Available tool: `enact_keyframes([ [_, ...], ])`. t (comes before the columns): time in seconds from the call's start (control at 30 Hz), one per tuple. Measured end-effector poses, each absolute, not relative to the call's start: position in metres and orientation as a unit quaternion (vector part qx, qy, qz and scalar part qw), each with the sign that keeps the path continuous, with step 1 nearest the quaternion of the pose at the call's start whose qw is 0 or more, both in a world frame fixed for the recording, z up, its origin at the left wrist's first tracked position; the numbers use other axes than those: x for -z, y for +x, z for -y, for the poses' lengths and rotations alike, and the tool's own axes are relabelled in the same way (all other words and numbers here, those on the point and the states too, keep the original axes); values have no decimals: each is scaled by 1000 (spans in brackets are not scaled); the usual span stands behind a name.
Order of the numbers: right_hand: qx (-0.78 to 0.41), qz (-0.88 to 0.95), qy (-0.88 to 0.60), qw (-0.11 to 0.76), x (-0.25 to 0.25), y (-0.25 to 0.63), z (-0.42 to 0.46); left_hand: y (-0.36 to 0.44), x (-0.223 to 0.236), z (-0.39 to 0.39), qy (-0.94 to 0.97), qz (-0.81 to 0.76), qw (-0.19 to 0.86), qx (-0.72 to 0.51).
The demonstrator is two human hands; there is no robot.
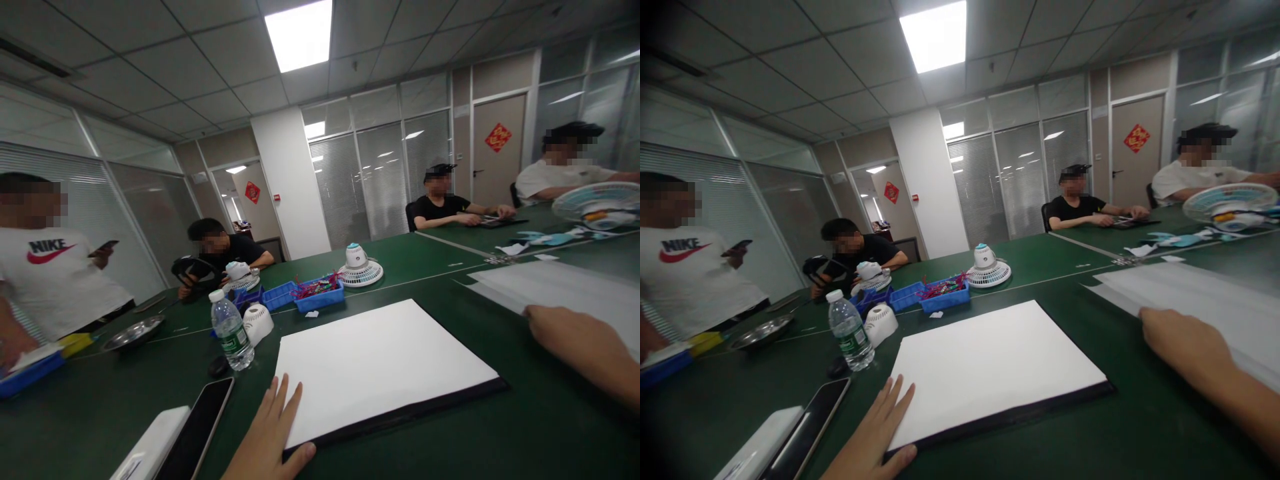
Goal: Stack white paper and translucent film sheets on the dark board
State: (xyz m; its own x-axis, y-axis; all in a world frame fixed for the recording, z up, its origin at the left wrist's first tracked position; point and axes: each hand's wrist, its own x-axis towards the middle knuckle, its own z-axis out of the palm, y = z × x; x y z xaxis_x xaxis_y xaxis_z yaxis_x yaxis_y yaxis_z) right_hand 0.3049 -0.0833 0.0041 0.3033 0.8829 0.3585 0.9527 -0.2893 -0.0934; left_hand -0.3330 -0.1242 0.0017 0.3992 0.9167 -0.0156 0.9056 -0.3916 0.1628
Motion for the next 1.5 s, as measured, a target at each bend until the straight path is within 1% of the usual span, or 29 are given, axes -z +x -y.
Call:
enact_keyframes([
  [0.1,116,578,-800,113,-16,280,91,-340,2,121,839,-538,68,-49],
  [0.2,123,612,-773,114,-19,241,99,-347,9,117,842,-532,63,-58],
  [0.33,150,738,-636,167,-5,180,114,-349,12,116,847,-524,70,-53],
  [0.43,145,814,-523,206,9,141,123,-349,10,117,847,-523,76,-51],
  [0.6,117,873,-405,244,15,107,133,-350,10,118,847,-524,72,-57],
  [0.73,27,907,-359,217,-6,97,146,-349,12,117,848,-522,69,-56],
  [0.8,4,915,-349,200,-16,96,152,-347,9,117,849,-520,72,-53],
  [0.83,13,916,-350,198,-18,96,152,-346,7,118,850,-520,74,-51],
  [0.97,115,881,-402,222,-10,100,147,-340,-6,122,851,-516,88,-44],
  [1.03,126,870,-423,221,-4,102,143,-339,-11,124,851,-514,98,-44],
  [1.13,80,889,-404,202,-3,102,145,-337,-15,125,852,-511,106,-40],
  [1.33,-78,909,-379,157,-17,104,145,-334,-16,125,856,-504,104,-48],
  [1.4,-85,899,-394,170,-15,114,135,-333,-15,125,855,-506,97,-54],
  [1.5,-40,842,-497,203,-6,146,112,-331,-16,125,850,-515,85,-66],
])
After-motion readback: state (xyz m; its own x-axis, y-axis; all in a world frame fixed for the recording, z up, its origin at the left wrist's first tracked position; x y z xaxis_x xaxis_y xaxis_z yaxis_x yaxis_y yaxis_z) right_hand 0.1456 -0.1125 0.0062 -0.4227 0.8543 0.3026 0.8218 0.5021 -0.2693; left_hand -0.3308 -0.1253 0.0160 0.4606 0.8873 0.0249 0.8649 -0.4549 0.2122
